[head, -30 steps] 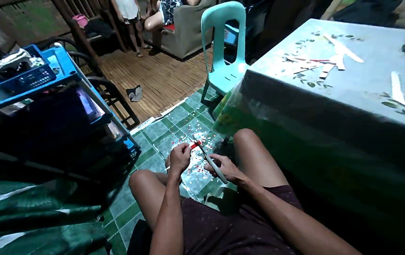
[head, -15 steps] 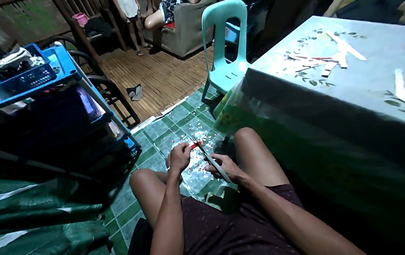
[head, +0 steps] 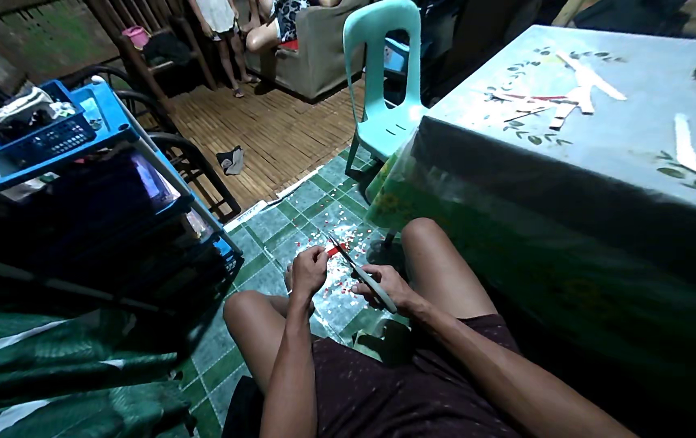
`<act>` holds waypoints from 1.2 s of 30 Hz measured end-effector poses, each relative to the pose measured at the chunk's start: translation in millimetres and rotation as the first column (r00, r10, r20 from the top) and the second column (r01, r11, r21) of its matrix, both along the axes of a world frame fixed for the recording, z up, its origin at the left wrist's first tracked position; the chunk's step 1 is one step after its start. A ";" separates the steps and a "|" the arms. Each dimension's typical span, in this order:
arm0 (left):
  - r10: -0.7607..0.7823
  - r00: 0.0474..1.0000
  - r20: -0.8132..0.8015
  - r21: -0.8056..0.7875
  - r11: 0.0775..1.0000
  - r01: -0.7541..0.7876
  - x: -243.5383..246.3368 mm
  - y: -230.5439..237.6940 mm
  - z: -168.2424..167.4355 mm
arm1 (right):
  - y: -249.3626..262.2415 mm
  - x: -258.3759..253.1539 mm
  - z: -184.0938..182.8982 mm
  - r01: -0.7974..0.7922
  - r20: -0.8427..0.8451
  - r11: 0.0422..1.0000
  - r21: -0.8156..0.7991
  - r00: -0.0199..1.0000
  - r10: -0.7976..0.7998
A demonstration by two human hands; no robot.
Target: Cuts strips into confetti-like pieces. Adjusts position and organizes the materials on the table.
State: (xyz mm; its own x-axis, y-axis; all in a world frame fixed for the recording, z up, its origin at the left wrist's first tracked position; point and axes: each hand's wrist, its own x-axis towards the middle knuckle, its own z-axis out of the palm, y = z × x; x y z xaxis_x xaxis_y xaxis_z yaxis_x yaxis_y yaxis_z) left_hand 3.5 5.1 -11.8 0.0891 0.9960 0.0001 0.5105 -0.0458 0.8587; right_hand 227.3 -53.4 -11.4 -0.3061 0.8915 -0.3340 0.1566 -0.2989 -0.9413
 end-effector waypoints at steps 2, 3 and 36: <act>0.001 1.000 -0.002 0.000 1.000 -0.001 0.3 0.3 -0.2 | 0.0 0.0 0.6 0.004 -0.005 1.000 0.002 1.000 -0.004; -0.001 1.000 -0.002 -0.004 1.000 0.001 0.4 0.4 0.2 | 0.1 0.0 0.5 0.007 -0.007 1.000 0.004 1.000 -0.007; 0.011 0.998 0.064 -0.013 1.000 -0.010 1.9 1.0 -0.8 | -0.4 -6.1 -12.1 -0.075 0.017 0.994 0.076 0.997 0.074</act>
